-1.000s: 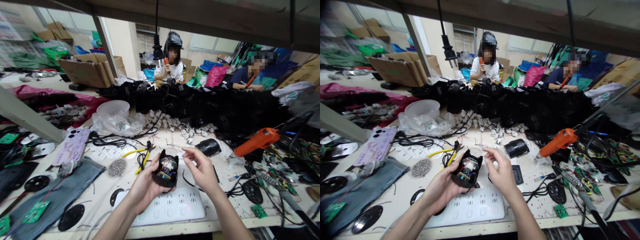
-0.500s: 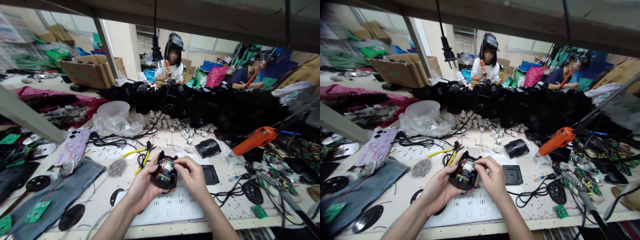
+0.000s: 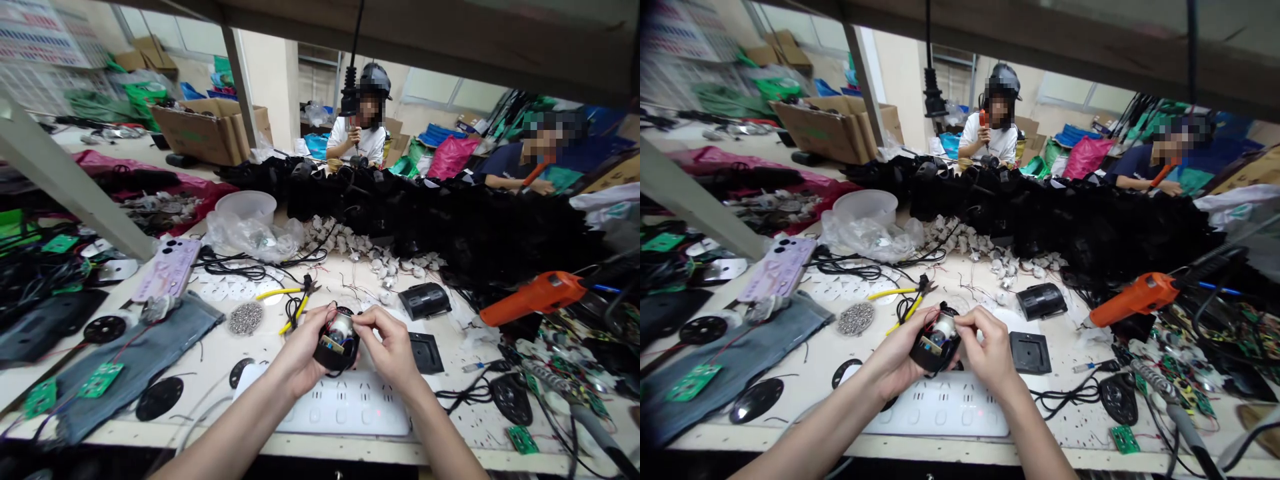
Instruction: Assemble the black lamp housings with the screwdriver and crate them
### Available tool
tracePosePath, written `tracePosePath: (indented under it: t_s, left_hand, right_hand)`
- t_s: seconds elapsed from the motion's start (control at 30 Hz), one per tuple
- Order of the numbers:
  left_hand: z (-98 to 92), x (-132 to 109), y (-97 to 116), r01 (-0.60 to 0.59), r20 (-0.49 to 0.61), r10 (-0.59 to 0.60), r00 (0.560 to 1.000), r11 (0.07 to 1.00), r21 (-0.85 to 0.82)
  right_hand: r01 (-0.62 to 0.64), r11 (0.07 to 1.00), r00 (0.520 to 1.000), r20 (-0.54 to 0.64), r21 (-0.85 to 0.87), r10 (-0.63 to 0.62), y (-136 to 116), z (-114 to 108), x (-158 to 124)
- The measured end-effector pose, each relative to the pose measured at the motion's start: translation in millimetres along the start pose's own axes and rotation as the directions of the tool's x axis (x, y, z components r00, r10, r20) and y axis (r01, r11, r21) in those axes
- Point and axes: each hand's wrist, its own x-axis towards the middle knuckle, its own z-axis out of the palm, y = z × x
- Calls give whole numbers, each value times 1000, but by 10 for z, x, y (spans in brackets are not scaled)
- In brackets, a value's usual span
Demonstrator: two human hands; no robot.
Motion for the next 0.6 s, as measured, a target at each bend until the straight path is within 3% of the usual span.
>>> tracePosePath:
  t_s: [0.33, 0.6]
  left_hand:
    - [-23, -28, 3, -113, -47, 114, 992, 993, 26]
    - [-102, -22, 90, -290, -48, 291, 956, 957, 14]
  right_hand:
    - [98, 995, 995, -19, -14, -98, -54, 85, -2]
    - [177, 983, 984, 5, -38, -177, -155, 51, 117]
